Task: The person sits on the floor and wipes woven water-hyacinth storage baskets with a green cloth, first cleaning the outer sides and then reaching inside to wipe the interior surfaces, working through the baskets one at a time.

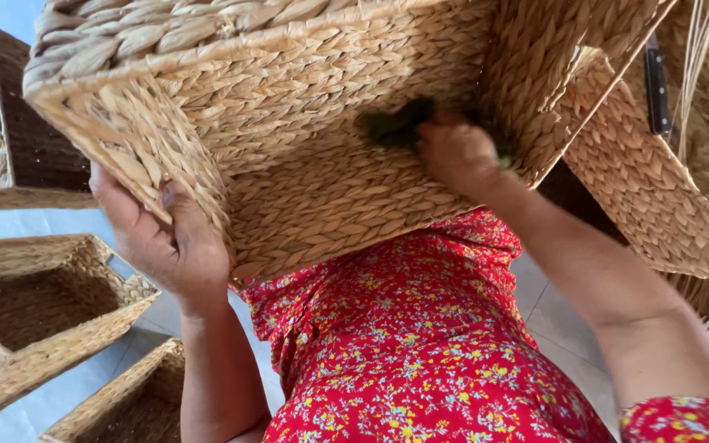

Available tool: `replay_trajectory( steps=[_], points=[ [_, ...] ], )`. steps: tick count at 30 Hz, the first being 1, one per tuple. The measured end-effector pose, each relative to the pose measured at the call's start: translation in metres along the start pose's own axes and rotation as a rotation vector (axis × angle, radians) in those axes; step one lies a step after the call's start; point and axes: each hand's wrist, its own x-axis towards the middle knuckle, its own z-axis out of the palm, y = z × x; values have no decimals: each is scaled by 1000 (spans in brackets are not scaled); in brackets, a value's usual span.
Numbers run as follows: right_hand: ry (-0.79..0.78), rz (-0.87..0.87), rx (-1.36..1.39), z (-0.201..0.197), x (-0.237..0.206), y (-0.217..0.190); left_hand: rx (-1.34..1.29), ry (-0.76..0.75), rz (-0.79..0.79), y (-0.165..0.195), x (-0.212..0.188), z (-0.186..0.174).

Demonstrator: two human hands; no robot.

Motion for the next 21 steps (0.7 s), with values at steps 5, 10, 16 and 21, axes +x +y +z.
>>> replay_trajectory(
  steps=[5, 10, 16, 21],
  points=[
    [644, -189, 114, -76, 10, -126, 14, 17, 67, -8, -2, 0],
    [644, -471, 876, -141, 14, -174, 40, 20, 70, -9, 0, -1],
    [208, -66, 736, -120, 23, -119, 457, 55, 306, 31, 14, 14],
    [280, -155, 849, -121, 9, -119, 402, -191, 584, 57, 6, 50]
  ],
)
